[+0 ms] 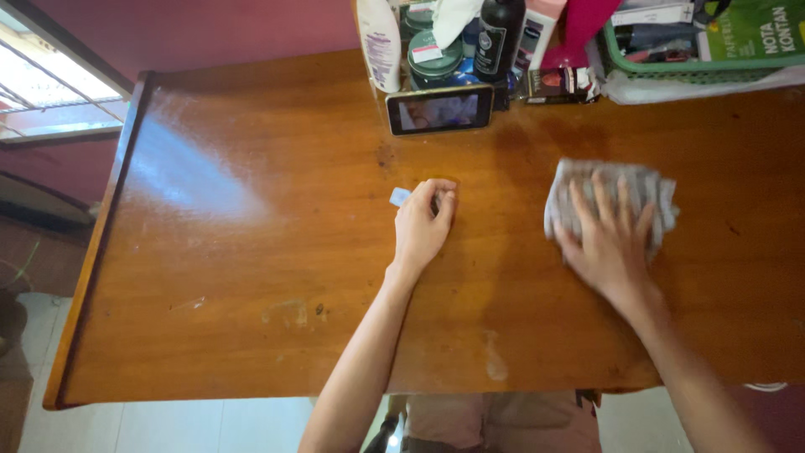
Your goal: The person wipes a wooden desk, a window frame, and a door using a cloth.
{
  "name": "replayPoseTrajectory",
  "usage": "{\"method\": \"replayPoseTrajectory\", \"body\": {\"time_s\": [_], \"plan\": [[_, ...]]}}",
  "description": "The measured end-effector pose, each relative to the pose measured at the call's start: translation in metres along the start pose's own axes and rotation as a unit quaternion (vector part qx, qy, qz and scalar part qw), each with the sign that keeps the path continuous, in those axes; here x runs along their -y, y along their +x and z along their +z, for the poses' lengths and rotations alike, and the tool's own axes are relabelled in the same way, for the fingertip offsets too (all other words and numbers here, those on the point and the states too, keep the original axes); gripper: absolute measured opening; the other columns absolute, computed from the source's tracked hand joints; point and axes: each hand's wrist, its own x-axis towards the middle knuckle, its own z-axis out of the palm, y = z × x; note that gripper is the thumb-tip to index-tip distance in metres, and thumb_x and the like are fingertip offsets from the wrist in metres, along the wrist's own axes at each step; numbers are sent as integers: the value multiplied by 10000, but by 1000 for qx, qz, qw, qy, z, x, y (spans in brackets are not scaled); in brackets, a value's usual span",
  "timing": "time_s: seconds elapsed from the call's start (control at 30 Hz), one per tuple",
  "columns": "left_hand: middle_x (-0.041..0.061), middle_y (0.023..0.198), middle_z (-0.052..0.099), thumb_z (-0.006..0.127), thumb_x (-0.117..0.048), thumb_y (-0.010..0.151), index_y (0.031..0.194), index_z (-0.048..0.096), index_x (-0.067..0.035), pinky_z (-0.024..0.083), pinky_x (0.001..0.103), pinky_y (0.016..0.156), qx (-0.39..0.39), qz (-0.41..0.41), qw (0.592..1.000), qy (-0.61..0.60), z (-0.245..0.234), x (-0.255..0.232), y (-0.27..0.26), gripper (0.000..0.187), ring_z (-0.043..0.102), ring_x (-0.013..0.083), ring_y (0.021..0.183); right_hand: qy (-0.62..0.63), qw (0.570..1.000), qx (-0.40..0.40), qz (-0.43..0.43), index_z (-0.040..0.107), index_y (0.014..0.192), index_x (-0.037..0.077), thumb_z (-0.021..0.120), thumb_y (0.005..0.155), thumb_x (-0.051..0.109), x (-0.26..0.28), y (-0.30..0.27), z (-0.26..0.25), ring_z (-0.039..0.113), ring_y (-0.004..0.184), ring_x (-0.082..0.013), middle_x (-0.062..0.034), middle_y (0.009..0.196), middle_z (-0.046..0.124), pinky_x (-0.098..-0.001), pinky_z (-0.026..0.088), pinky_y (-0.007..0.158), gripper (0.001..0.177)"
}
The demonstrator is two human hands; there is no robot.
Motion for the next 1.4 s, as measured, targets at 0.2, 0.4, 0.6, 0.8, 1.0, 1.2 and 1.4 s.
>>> {"method": "replayPoseTrajectory", "body": {"time_s": [0.2, 0.4, 0.6, 0.8, 1.0, 1.2, 1.4], "plan": [[51, 857, 594, 681, -101, 940, 1100, 696, -91, 498, 318, 655, 4, 39, 999, -32, -3, 5, -2, 161, 579, 178, 684, -18, 998, -21, 53, 409, 1605, 145, 477, 991, 582, 16, 88, 51, 232, 1460, -554, -235, 1633, 325, -817, 40, 1075, 757], [55, 866, 648, 712, -66, 927, 1072, 687, -66, 500, 302, 648, 5, 43, 997, -64, -5, 1, -1, 148, 624, 178, 714, 55, 994, 36, -90, 346, 1605, 210, 455, 966, 579, 39, 19, 25, 183, 1547, -453, -174, 1699, 261, -748, 42, 1190, 746], [67, 885, 668, 715, -82, 931, 1066, 695, -59, 509, 297, 643, 13, 34, 997, -62, -4, -1, -4, 139, 636, 173, 727, -20, 992, 76, 103, 327, 1578, 168, 441, 1017, 583, -7, 81, 20, 175, 1500, -492, -201, 1680, 227, -792, 34, 1094, 707], [72, 900, 682, 637, -80, 1000, 1096, 686, -45, 510, 308, 681, -11, 48, 997, -64, -6, -1, -4, 114, 635, 177, 749, -9, 1000, 20, -17, 347, 1614, 238, 524, 905, 510, 64, 44, 10, 229, 1524, -469, -194, 1685, 268, -755, 73, 1163, 780], [84, 886, 710, 610, -86, 998, 1102, 689, -39, 513, 318, 686, -8, 28, 998, -50, -4, 0, 0, 139, 648, 188, 742, 110, 949, 51, -291, 486, 1451, 339, 561, 821, 567, 54, -107, -55, 318, 1440, -315, -39, 1574, 384, -567, 141, 1199, 674], [92, 902, 730, 606, -88, 998, 1099, 682, -29, 524, 307, 692, 0, 19, 998, -62, -1, -1, -4, 139, 680, 186, 772, -12, 1000, 3, 3, 517, 1548, 194, 539, 960, 454, -107, -46, -26, 329, 1538, -428, -165, 1662, 419, -692, 161, 1239, 644], [101, 905, 749, 603, -74, 995, 1108, 687, -26, 534, 310, 709, 3, 23, 998, -59, -6, 0, -4, 148, 696, 194, 777, -64, 996, -29, 63, 471, 1558, 132, 587, 952, 497, -42, 42, 24, 289, 1468, -484, -211, 1636, 344, -748, 143, 1087, 717]]}}
